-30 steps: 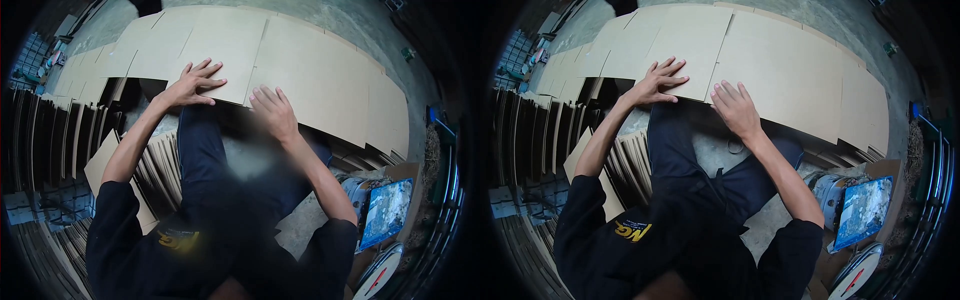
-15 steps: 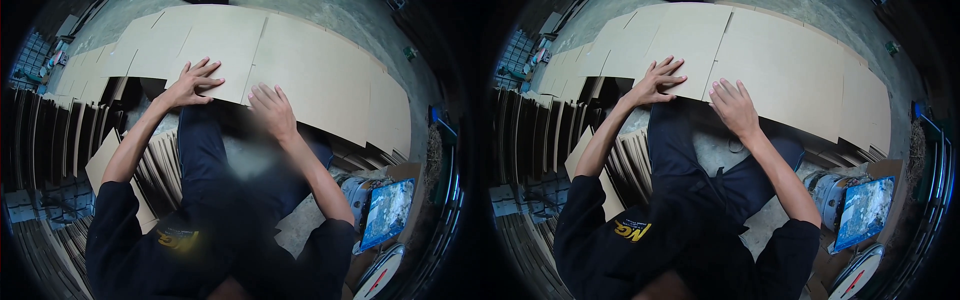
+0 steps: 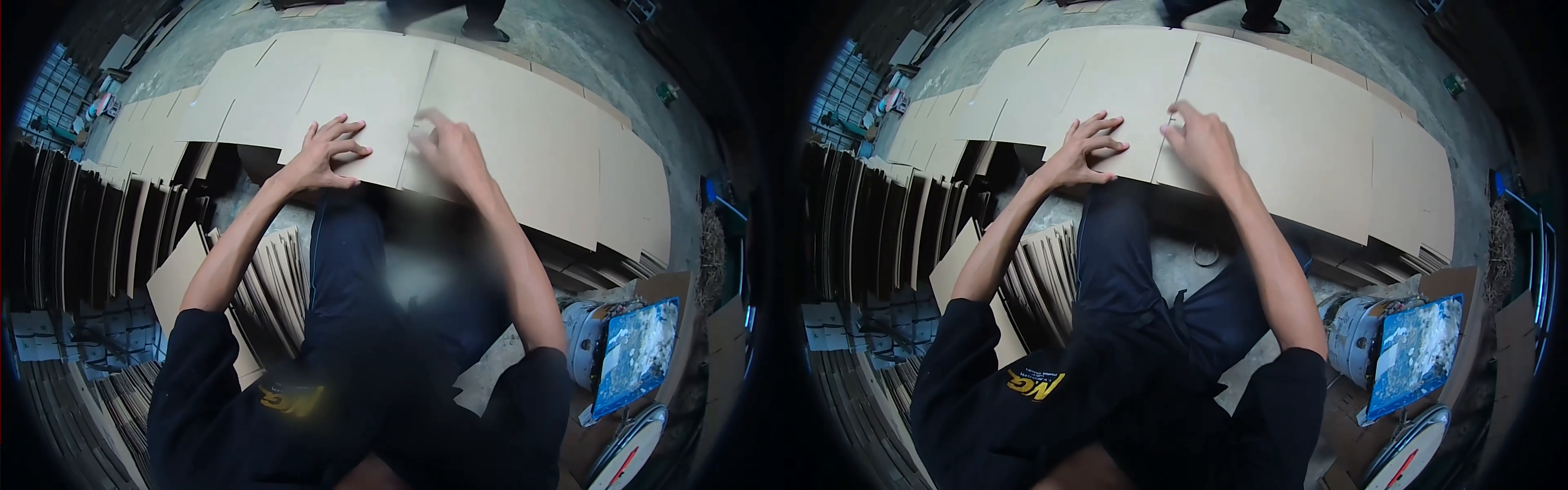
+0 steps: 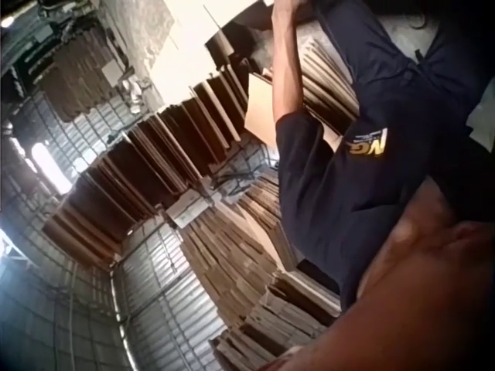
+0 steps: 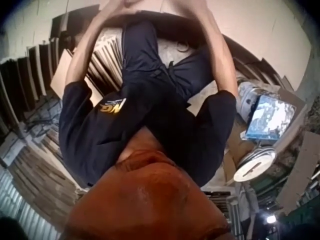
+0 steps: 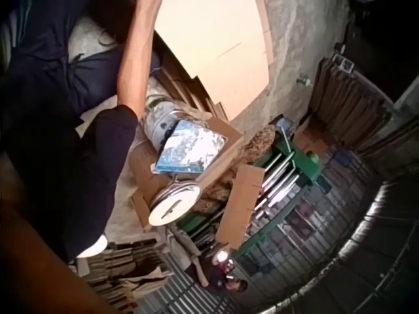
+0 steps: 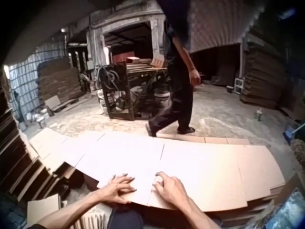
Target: Folding large cardboard sheets and applying adhesive and labels to prepare them for box assembly.
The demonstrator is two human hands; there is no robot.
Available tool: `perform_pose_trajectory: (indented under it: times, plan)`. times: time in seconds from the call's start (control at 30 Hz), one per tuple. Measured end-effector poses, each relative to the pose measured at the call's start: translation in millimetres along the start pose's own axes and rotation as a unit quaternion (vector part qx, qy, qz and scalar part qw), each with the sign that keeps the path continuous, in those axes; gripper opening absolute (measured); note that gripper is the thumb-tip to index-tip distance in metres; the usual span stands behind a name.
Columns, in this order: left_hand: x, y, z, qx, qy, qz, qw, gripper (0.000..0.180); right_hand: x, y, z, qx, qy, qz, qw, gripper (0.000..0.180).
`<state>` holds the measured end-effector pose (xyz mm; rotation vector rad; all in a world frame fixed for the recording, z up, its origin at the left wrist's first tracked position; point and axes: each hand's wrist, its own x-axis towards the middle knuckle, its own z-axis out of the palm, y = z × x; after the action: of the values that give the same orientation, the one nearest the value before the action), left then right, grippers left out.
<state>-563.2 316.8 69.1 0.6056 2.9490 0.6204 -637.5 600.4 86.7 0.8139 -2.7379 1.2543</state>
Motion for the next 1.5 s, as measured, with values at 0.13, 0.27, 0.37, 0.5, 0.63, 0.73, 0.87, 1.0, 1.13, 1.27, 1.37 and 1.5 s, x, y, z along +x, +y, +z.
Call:
perform_pose_trajectory:
  times: [0.13, 0.27, 0.37, 0.5, 0.63, 0.73, 0.87, 1.0, 1.13, 1.27, 1.37, 1.5]
  plan:
    - [-2.9, 3.0, -6.2, 0.003, -0.013, -0.016, 1.000, 0.062, 56.7, 0.7, 2.4, -0.115, 0.035, 0.078, 0.990, 0.066]
    - [-1.0, 7.4, -11.2, 0.007, -0.032, -0.022, 0.999, 0.060, 77.7, 19.3, 25.5, -0.212, 0.087, 0.145, 0.963, 0.098]
    - [3.6, 11.9, -22.2, 0.026, -0.039, -0.018, 0.999, 0.057, 72.2, 35.9, 30.2, -0.198, 0.058, 0.179, 0.962, 0.109]
    - [36.3, -31.3, -45.3, -0.064, 0.071, -0.055, 0.994, 0.054, 75.1, 38.5, 35.0, -0.189, 0.076, 0.165, 0.965, 0.110]
    - [64.5, -58.3, -42.7, 0.056, 0.139, -0.191, 0.970, 0.065, 75.1, 32.0, 35.9, -0.161, 0.077, 0.170, 0.969, 0.107]
    - [90.2, -61.6, -39.7, 0.086, 0.129, -0.249, 0.956, 0.069, 73.1, 36.6, 33.0, -0.160, 0.075, 0.175, 0.968, 0.107]
    - [106.4, -101.4, -64.1, -0.135, 0.192, -0.355, 0.905, 0.064, 74.1, 39.0, 35.1, -0.161, 0.080, 0.159, 0.971, 0.108]
    - [87.7, -150.8, -90.2, -0.414, 0.070, -0.358, 0.834, 0.006, 77.6, 33.3, 39.3, -0.174, 0.056, 0.155, 0.971, 0.111]
    - [97.0, -139.2, -92.3, -0.455, 0.037, -0.340, 0.822, 0.002, 72.7, 43.5, 34.7, -0.178, 0.064, 0.161, 0.969, 0.111]
    - [98.2, -143.4, -90.7, -0.392, 0.047, -0.362, 0.844, 0.011, 73.7, 43.1, 34.3, -0.181, 0.057, 0.161, 0.969, 0.111]
    - [101.1, -147.8, -91.7, -0.321, 0.056, -0.358, 0.875, 0.018, 74.6, 42.4, 33.3, -0.180, 0.046, 0.157, 0.970, 0.111]
    - [100.1, -139.6, -91.4, -0.249, 0.072, -0.360, 0.896, 0.028, 73.2, 41.2, 31.9, -0.178, 0.037, 0.157, 0.971, 0.110]
